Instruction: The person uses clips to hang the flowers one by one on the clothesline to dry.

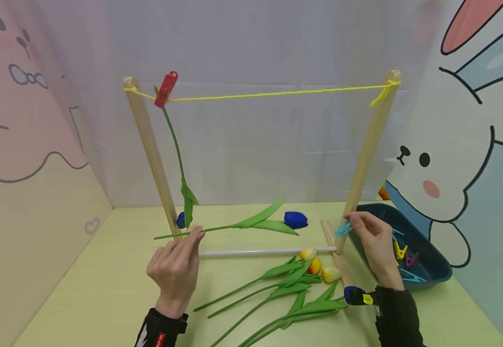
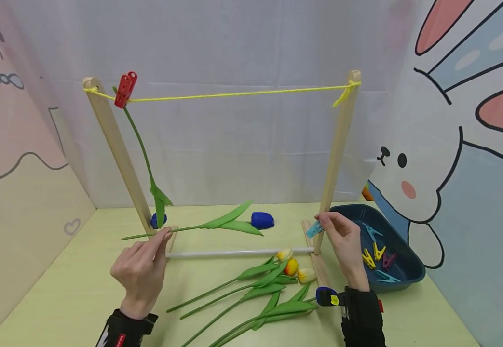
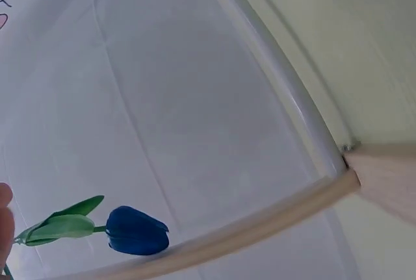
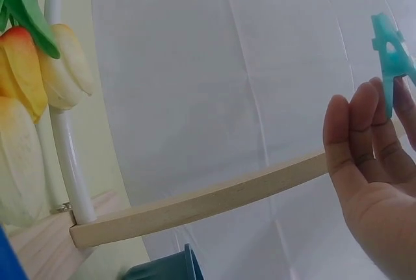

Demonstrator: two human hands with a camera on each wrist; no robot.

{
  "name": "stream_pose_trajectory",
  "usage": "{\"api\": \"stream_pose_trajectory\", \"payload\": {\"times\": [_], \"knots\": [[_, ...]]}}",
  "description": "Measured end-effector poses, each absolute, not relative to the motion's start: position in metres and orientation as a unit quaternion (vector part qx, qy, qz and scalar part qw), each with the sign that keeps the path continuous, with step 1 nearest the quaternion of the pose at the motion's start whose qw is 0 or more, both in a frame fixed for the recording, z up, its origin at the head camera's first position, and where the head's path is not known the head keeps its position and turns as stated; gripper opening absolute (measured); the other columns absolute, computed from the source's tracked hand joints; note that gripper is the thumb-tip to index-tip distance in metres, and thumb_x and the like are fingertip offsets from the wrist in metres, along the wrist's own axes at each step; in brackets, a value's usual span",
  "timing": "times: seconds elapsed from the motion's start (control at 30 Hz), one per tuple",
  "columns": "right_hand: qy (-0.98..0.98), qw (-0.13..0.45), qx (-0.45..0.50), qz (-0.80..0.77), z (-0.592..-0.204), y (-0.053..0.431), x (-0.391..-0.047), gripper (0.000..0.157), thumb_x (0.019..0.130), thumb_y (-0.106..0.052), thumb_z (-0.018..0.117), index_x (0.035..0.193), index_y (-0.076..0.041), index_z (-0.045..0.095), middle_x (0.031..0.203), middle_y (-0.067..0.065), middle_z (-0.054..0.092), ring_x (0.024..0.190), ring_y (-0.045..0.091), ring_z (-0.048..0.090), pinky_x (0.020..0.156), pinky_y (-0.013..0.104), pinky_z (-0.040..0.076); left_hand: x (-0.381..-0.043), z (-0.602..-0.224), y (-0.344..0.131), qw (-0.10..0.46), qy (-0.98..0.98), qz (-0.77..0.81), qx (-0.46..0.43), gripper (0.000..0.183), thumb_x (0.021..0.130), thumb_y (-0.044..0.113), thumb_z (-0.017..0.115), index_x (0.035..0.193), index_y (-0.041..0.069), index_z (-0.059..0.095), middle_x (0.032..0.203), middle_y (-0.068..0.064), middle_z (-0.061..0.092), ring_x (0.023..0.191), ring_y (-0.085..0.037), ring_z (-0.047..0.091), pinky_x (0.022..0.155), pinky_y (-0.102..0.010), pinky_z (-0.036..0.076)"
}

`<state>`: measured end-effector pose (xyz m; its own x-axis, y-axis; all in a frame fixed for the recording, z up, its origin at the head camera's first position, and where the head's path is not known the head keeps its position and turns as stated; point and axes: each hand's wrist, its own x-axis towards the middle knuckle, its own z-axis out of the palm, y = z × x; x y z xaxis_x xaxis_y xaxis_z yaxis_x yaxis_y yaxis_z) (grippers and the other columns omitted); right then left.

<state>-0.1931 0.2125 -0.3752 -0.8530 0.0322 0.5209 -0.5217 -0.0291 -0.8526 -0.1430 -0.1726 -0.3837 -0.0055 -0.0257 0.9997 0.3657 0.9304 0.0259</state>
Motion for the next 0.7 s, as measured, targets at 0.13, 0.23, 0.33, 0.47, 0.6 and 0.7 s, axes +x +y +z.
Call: {"api": "stream_pose_trajectory", "payload": {"times": [0.13,0.23,0.33,0.47,0.6,0.7], "knots": [[-0.67,0.2,0.181,0.692,-0.375,0.212,-0.193,0.019,0.103,-0.002,0.052,0.102,0.003,0.07,0.097,-0.012,0.074,0.094,0.002,0.065,0.092,0.01,0.053,-0.137,-0.379,-0.171,0.611,-0.704,-0.325,-0.158,0.012,0.086,0.002,0.076,0.097,-0.001,0.08,0.076,-0.018,0.076,0.057,-0.013,0.069,0.052,-0.009,0.046],[-0.672,0.2,0.178,0.69,-0.375,0.212,-0.193,0.019,0.103,-0.002,0.052,0.101,0.002,0.07,0.096,-0.012,0.074,0.094,0.003,0.064,0.092,0.01,0.053,-0.133,-0.374,-0.168,0.55,-0.677,-0.459,-0.172,0.024,0.078,-0.017,0.075,0.099,-0.006,0.078,0.09,-0.021,0.078,0.078,-0.005,0.075,0.071,-0.01,0.057],[-0.672,0.198,0.176,0.692,-0.375,0.211,-0.193,0.018,0.103,-0.002,0.052,0.101,0.002,0.07,0.096,-0.013,0.074,0.093,0.003,0.064,0.091,0.011,0.053,-0.131,-0.371,-0.167,0.508,-0.647,-0.542,-0.17,0.024,0.079,-0.021,0.071,0.099,-0.01,0.075,0.096,-0.011,0.08,0.085,-0.001,0.075,0.076,-0.013,0.059],[-0.674,0.197,0.172,0.691,-0.375,0.211,-0.193,0.018,0.103,-0.002,0.053,0.101,0.002,0.07,0.095,-0.014,0.074,0.093,0.004,0.064,0.09,0.011,0.053,-0.129,-0.368,-0.169,0.46,-0.602,-0.637,-0.142,0.013,0.086,-0.016,0.068,0.098,-0.015,0.067,0.099,0.002,0.08,0.088,-0.006,0.076,0.081,-0.018,0.061],[-0.674,0.195,0.174,0.691,-0.375,0.21,-0.193,0.018,0.103,-0.002,0.053,0.102,0.002,0.07,0.095,-0.014,0.074,0.092,0.004,0.063,0.089,0.011,0.053,-0.124,-0.36,-0.17,0.403,-0.554,-0.72,-0.105,0.012,0.091,-0.01,0.066,0.1,-0.004,0.06,0.097,0.001,0.08,0.091,-0.011,0.077,0.084,-0.023,0.062],[-0.667,0.192,0.18,0.697,-0.375,0.208,-0.193,0.018,0.103,-0.001,0.053,0.101,0.002,0.07,0.096,-0.012,0.074,0.088,0.005,0.064,0.088,0.012,0.053,-0.121,-0.353,-0.171,0.377,-0.523,-0.759,-0.095,0.014,0.093,-0.007,0.065,0.103,0.001,0.06,0.097,-0.001,0.08,0.092,-0.012,0.077,0.085,-0.024,0.062]]}}
